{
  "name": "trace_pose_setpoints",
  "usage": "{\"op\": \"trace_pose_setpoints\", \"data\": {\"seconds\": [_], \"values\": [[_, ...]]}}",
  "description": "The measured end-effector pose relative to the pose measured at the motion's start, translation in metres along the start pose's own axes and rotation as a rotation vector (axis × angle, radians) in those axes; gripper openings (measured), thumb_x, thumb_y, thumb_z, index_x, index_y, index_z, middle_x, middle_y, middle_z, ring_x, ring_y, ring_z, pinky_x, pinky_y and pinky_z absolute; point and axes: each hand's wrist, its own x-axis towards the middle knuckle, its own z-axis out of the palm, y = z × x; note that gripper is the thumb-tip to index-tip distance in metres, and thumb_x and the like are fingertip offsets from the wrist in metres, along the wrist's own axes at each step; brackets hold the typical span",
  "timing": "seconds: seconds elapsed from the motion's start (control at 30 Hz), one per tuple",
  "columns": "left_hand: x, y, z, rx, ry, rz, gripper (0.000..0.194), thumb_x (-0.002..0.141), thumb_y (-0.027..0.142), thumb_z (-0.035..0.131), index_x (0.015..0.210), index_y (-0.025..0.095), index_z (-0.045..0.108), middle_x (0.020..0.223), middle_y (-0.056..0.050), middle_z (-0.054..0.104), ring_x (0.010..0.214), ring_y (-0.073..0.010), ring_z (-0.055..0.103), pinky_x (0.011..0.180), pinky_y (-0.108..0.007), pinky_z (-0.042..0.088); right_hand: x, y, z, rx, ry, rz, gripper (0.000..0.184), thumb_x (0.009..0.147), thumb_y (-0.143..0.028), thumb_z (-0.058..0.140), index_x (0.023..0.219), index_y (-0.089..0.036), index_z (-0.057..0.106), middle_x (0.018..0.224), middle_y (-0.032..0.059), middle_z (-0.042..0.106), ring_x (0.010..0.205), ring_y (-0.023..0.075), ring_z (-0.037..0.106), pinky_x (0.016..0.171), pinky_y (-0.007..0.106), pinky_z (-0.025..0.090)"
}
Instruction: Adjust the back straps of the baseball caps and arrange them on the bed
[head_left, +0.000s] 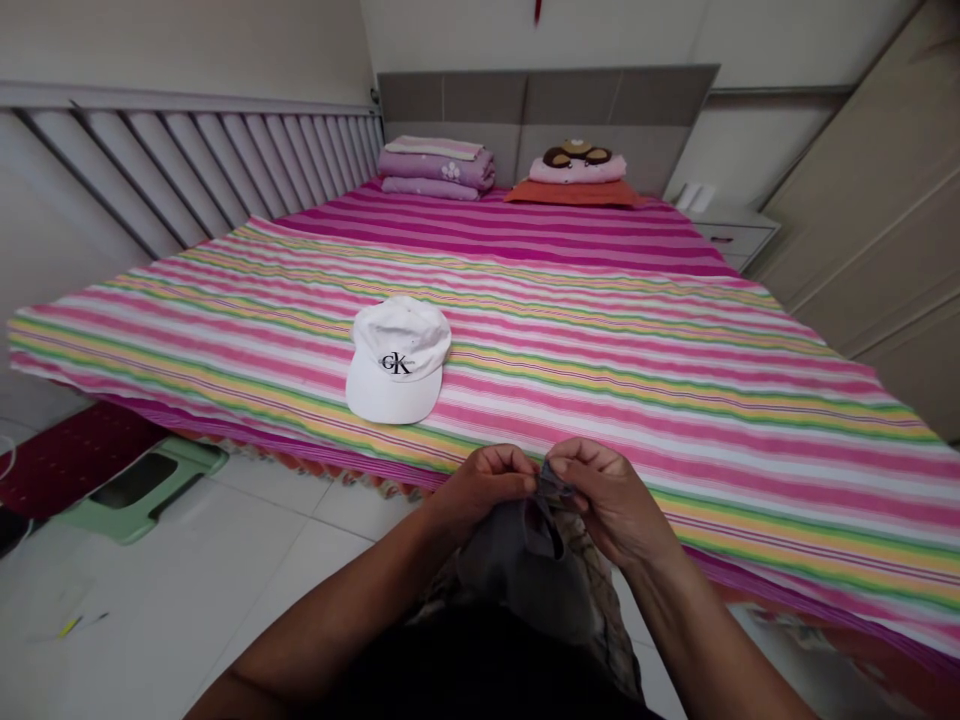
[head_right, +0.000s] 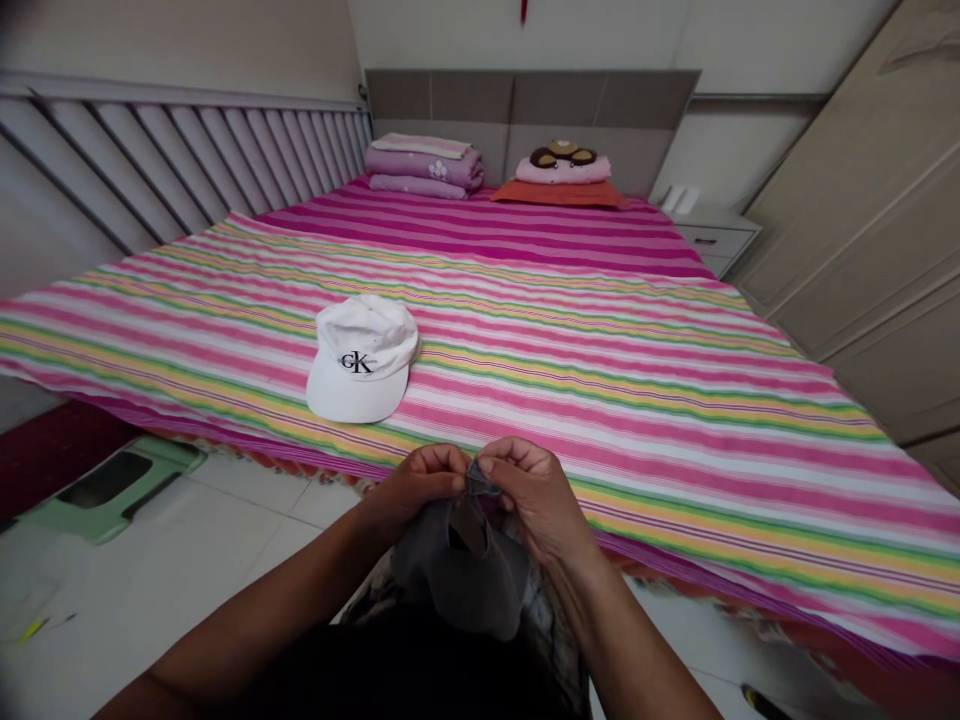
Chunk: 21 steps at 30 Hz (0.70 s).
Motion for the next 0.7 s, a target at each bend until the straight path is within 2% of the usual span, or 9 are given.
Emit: {"op": "trace_pose_setpoints", "data": {"seconds": [0.17, 0.37, 0.5, 0.7], "values": [[0.0008, -0.0026, -0.0014, -0.034, 0.023, 0.010, 0.025, 0.054, 0.022, 0.077, 0.063, 0.011, 0.056, 0.065, 0.000, 0.060, 0.049, -0.0057, 0.051, 0.048, -0.017, 0.036, -0.0015, 0.0006, 0.0033, -0.009, 0.058, -0.007, 0.022, 0.054, -0.028, 0.076, 0.062, -0.016, 0.059, 0.043, -0.0071, 0.045, 0.038, 0.0043, 0.028, 0.038, 0.020, 0.019], [0.0000, -0.0031, -0.0042, -0.017, 0.003, -0.034, 0.023, 0.057, 0.024, 0.075, 0.063, 0.012, 0.056, 0.053, 0.002, 0.055, 0.043, -0.0052, 0.046, 0.044, -0.017, 0.032, -0.0011, 0.0018, 0.0017, -0.061, 0.030, -0.030, 0.024, 0.054, -0.025, 0.075, 0.066, -0.017, 0.055, 0.046, -0.0083, 0.041, 0.041, 0.0052, 0.030, 0.040, 0.020, 0.019], [0.0002, -0.0047, -0.0071, -0.016, -0.008, -0.045, 0.022, 0.056, 0.024, 0.074, 0.064, 0.012, 0.057, 0.054, 0.001, 0.056, 0.044, -0.0063, 0.047, 0.045, -0.018, 0.032, -0.0008, 0.0035, -0.0003, -0.109, 0.011, -0.031, 0.024, 0.056, -0.026, 0.074, 0.065, -0.018, 0.053, 0.050, -0.0072, 0.042, 0.046, 0.0066, 0.033, 0.043, 0.020, 0.022], [-0.0022, -0.0024, -0.0037, 0.097, 0.005, 0.003, 0.021, 0.057, 0.023, 0.074, 0.065, 0.011, 0.059, 0.060, 0.000, 0.057, 0.051, -0.0060, 0.047, 0.052, -0.019, 0.033, -0.0019, 0.0003, -0.0060, -0.244, -0.072, -0.021, 0.025, 0.058, -0.028, 0.074, 0.065, -0.017, 0.053, 0.051, -0.0072, 0.041, 0.046, 0.0055, 0.031, 0.045, 0.020, 0.021]]}}
